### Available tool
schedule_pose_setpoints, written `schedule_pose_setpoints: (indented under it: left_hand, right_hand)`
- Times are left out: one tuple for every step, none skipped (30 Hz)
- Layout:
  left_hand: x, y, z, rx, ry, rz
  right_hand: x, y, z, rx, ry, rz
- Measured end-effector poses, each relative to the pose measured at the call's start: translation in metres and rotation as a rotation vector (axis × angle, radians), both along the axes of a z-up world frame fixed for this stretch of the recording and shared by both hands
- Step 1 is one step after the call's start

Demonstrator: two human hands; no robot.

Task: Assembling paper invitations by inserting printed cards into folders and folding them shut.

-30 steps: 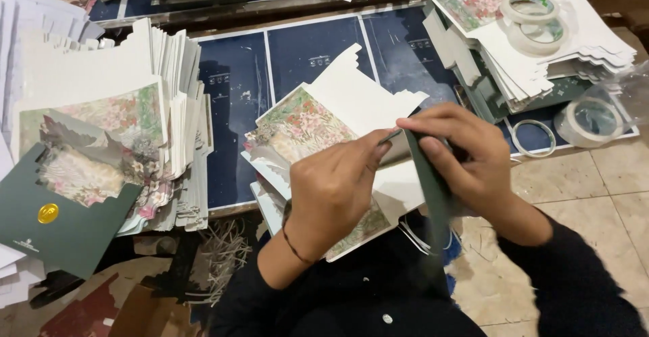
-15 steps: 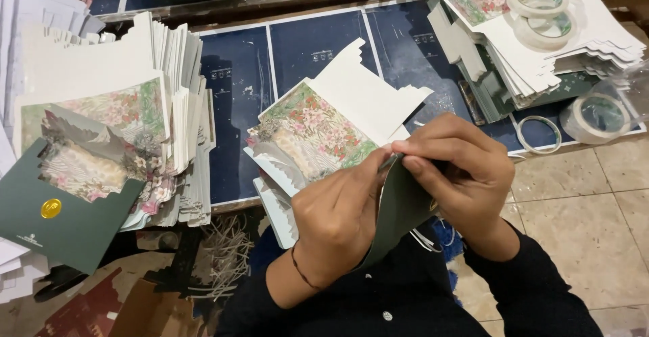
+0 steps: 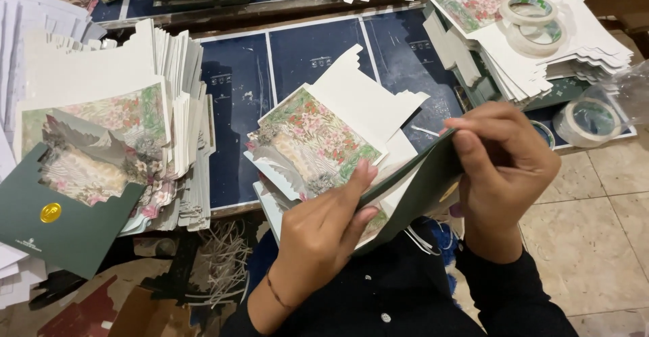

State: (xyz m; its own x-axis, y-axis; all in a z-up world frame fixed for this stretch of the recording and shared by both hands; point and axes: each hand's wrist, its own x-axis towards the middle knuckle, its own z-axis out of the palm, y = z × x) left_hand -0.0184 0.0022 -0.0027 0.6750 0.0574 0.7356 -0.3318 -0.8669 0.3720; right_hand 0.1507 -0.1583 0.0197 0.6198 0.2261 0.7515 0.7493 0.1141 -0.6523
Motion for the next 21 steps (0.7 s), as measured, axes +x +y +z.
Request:
schedule_pose_setpoints:
  left_hand:
    - [-0.001,0.001,0.000,0.020,-0.009,0.010]
    - [-0.002,0.002,0.000,0.038,-0.015,0.023]
    - [-0.003,0.001,-0.001,0.037,-0.012,0.024]
    - [-0.003,0.001,-0.002,0.049,-0.016,0.040]
    - [-0.004,0.000,-0.003,0.060,-0.019,0.056]
    - [-0.005,0.000,-0.004,0.060,-0.019,0.056]
    - [-0.006,0.000,-0.004,0.040,0.006,0.047]
    - [-0.006,0.000,-0.004,0.021,0.030,0.035]
    - [-0.007,0.000,-0.005,0.020,0.030,0.034]
    - [-0.007,0.000,-0.006,0.013,0.041,0.033]
    - [-0.008,-0.001,-0.006,0.006,0.052,0.033]
    - [-0.008,-0.002,-0.004,0.003,0.054,0.034]
    - [-0.008,-0.003,-0.002,0.006,0.051,0.041]
    - [-0.008,-0.003,0.000,0.010,0.046,0.047]
    - [-0.007,-0.004,0.000,0.009,0.047,0.047]
    - [-0.006,-0.005,0.000,0.025,0.032,0.049]
    - [-0.005,-0.006,0.001,0.041,0.017,0.050]
    - [-0.005,-0.006,-0.001,0.042,0.016,0.050]
    - [-0.005,-0.007,-0.002,0.051,0.015,0.062]
    - [-0.005,-0.008,-0.003,0.059,0.016,0.075]
    - [-0.005,-0.008,-0.002,0.060,0.017,0.074]
  right_hand:
    - [-0.002,0.001,0.000,-0.005,-0.008,-0.010]
    - [-0.004,0.002,0.001,-0.011,-0.014,-0.019]
    - [-0.006,0.003,0.001,-0.013,-0.011,-0.018]
    - [-0.008,0.005,0.002,-0.027,-0.008,-0.042]
    - [-0.010,0.007,0.003,-0.041,-0.005,-0.066]
    - [-0.010,0.007,0.003,-0.042,-0.005,-0.065]
    - [-0.009,0.007,0.003,-0.043,-0.041,-0.071]
    - [-0.009,0.007,0.003,-0.044,-0.077,-0.079]
    - [-0.011,0.005,0.005,-0.045,-0.076,-0.080]
    - [-0.013,0.002,0.008,-0.107,-0.073,-0.075]
    - [-0.015,0.000,0.010,-0.168,-0.069,-0.069]
    - [-0.016,-0.001,0.010,-0.171,-0.068,-0.068]
    - [-0.017,-0.001,0.011,-0.170,-0.054,-0.062]
    - [-0.018,-0.002,0.011,-0.167,-0.042,-0.056]
    - [-0.017,-0.002,0.011,-0.169,-0.042,-0.056]
    - [-0.017,-0.002,0.010,-0.162,-0.025,-0.075]
    - [-0.018,-0.003,0.009,-0.155,-0.008,-0.093]
    - [-0.017,-0.002,0.009,-0.153,-0.009,-0.093]
    - [-0.017,-0.002,0.009,-0.150,0.001,-0.093]
    - [-0.017,-0.002,0.009,-0.146,0.013,-0.093]
    - [-0.018,-0.002,0.009,-0.146,0.014,-0.093]
